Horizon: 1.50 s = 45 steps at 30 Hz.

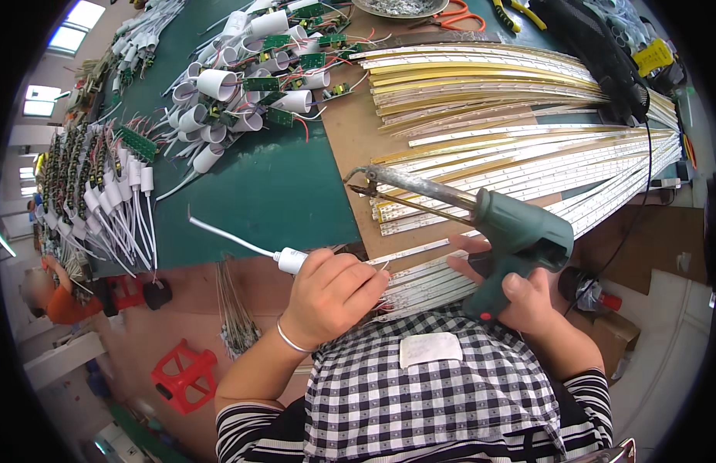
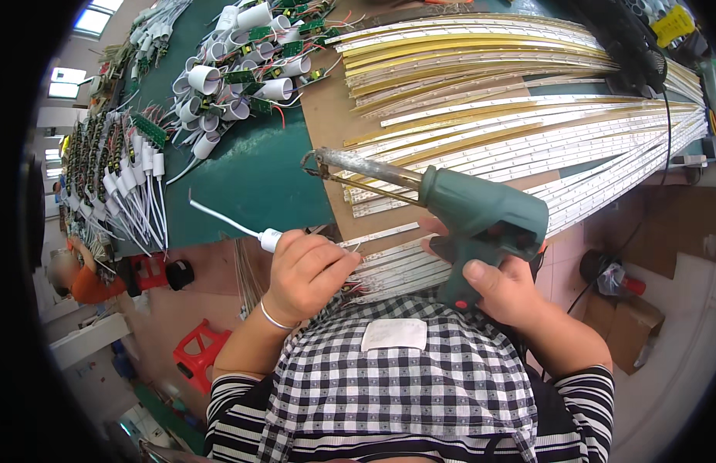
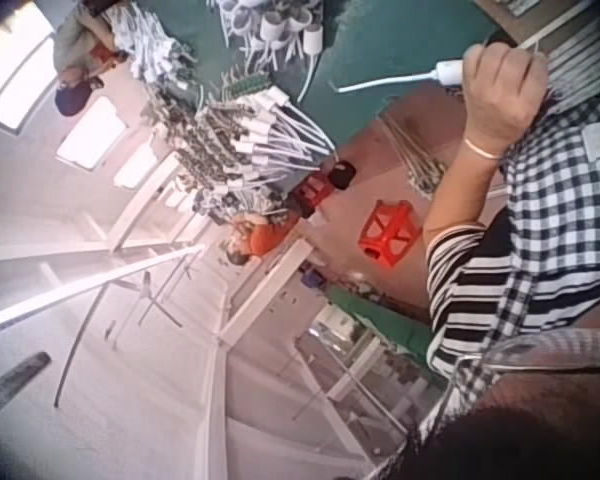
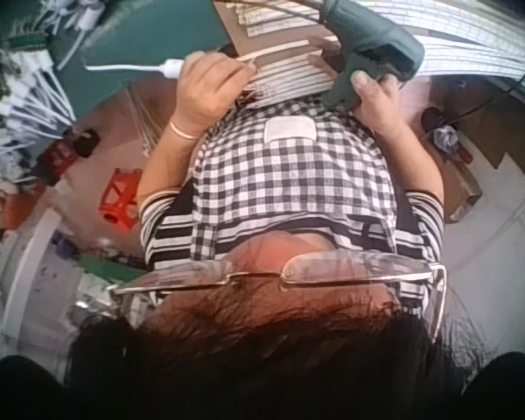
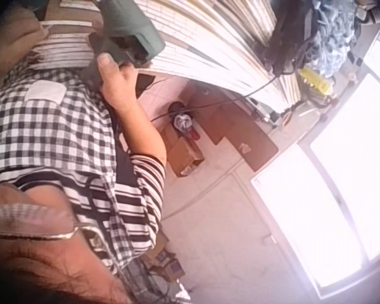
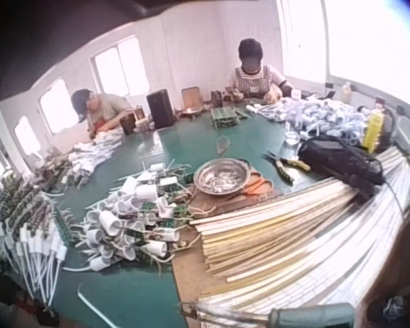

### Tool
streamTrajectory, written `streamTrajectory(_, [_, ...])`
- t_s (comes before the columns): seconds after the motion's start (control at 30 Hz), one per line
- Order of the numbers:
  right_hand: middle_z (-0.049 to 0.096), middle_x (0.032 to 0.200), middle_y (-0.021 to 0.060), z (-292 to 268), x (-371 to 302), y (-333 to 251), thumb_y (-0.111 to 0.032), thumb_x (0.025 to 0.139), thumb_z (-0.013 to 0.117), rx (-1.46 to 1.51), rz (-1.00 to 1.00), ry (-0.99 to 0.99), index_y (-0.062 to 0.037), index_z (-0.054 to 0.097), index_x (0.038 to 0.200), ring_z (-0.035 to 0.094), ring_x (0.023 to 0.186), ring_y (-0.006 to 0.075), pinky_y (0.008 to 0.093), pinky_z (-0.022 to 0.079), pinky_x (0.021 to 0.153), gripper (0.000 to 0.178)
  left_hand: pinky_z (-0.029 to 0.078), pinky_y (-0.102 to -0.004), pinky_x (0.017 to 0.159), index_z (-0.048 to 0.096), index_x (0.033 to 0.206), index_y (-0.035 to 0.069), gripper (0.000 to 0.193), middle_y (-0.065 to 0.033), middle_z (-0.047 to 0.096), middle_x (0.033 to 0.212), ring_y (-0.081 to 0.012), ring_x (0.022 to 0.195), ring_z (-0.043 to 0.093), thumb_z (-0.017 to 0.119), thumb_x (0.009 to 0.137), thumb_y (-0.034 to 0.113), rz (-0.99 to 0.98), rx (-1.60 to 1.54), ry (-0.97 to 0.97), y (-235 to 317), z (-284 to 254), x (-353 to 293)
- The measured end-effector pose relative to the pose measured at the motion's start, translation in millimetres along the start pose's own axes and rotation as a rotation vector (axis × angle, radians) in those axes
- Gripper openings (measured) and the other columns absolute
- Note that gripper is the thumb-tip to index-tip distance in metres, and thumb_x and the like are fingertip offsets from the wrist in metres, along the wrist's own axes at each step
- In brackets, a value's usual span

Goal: The person aligns wires to LED strips by hand and solders the electrical connections using a soldering gun.

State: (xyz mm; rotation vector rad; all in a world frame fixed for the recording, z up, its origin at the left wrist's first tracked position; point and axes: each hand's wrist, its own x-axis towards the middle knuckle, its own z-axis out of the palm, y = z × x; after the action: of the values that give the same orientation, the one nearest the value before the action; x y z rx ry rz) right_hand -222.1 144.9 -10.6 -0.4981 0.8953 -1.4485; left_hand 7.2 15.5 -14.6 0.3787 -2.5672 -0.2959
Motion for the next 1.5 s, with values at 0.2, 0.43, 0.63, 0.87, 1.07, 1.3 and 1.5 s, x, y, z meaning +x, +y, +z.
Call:
streamTrajectory(0.2, [0.04,0.14,0.0175,2.1,5.3,4.1,-0.027,0.087,0.064,-0.039,-0.048,-0.02,-0.0026,0.028,0.142,0.038,0.132,0.0284,0.0461,0.035,0.107,0.07,0.041,-0.0329,0.069,0.068,0.084,0.01,0.018,0.0006,0.06,0.08,-0.0168,0.075,0.056,0.067,0.065,0.011,0.0,0.005,-0.024,2.0,0.3,2.4])
streamTrajectory(0.43, [0.034,0.145,0.0138,1.3,3.4,7.5,-0.031,0.085,0.065,-0.062,-0.018,0.002,-0.0082,0.027,0.144,0.03,0.137,0.0321,0.0523,0.032,0.108,0.073,0.042,-0.0359,0.07,0.067,0.082,0.008,0.024,-0.0021,0.058,0.08,-0.0215,0.077,0.055,0.07,0.059,0.003,-0.134,-0.127,-0.007,3.6,1.5,1.7])
streamTrajectory(0.63, [0.034,0.146,0.0133,-3.6,0.8,12.2,-0.031,0.086,0.065,-0.1,-0.035,0.006,-0.0081,0.027,0.144,0.03,0.137,0.0324,0.053,0.031,0.108,0.073,0.04,-0.0384,0.074,0.067,0.083,0.008,0.027,-0.0036,0.058,0.083,-0.0237,0.082,0.055,0.07,0.058,0.001,-0.187,-0.166,-0.047,5.4,0.1,3.9])
streamTrajectory(0.87, [0.033,0.146,0.0129,-0.3,0.2,13.3,-0.032,0.086,0.065,-0.093,-0.035,0.012,-0.008,0.027,0.144,0.03,0.137,0.0334,0.0536,0.03,0.108,0.073,0.039,-0.0384,0.075,0.066,0.084,0.009,0.027,-0.0037,0.057,0.083,-0.0236,0.082,0.055,0.07,0.059,0.002,-0.176,-0.133,-0.078,4.4,1.5,3.8])
streamTrajectory(1.07, [0.035,0.145,0.013,-0.9,-0.4,12.8,-0.032,0.084,0.066,-0.129,-0.03,0.021,-0.0074,0.027,0.143,0.032,0.136,0.0336,0.0534,0.032,0.107,0.075,0.04,-0.0368,0.071,0.066,0.084,0.008,0.027,-0.003,0.057,0.078,-0.0223,0.076,0.055,0.069,0.057,0.003,-0.1,-0.087,-0.079,3.7,2.4,4.5])
streamTrajectory(1.3, [0.035,0.144,0.0143,-0.1,-0.3,12.6,-0.032,0.085,0.066,-0.118,-0.033,0.024,-0.0059,0.027,0.143,0.034,0.134,0.0337,0.0526,0.033,0.107,0.075,0.042,-0.0371,0.069,0.066,0.084,0.007,0.027,-0.0032,0.056,0.076,-0.0216,0.073,0.055,0.068,0.057,0.002,-0.084,-0.089,-0.059,3.8,4.0,4.7])
streamTrajectory(1.5, [0.036,0.143,0.0146,-1.0,-0.7,11.6,-0.032,0.085,0.066,-0.136,-0.016,0.041,-0.0051,0.027,0.143,0.035,0.134,0.0331,0.0522,0.034,0.107,0.075,0.043,-0.0375,0.069,0.066,0.085,0.006,0.028,-0.0037,0.055,0.077,-0.0222,0.073,0.055,0.069,0.057,0.002,-0.072,-0.088,-0.043,3.2,5.4,3.6])
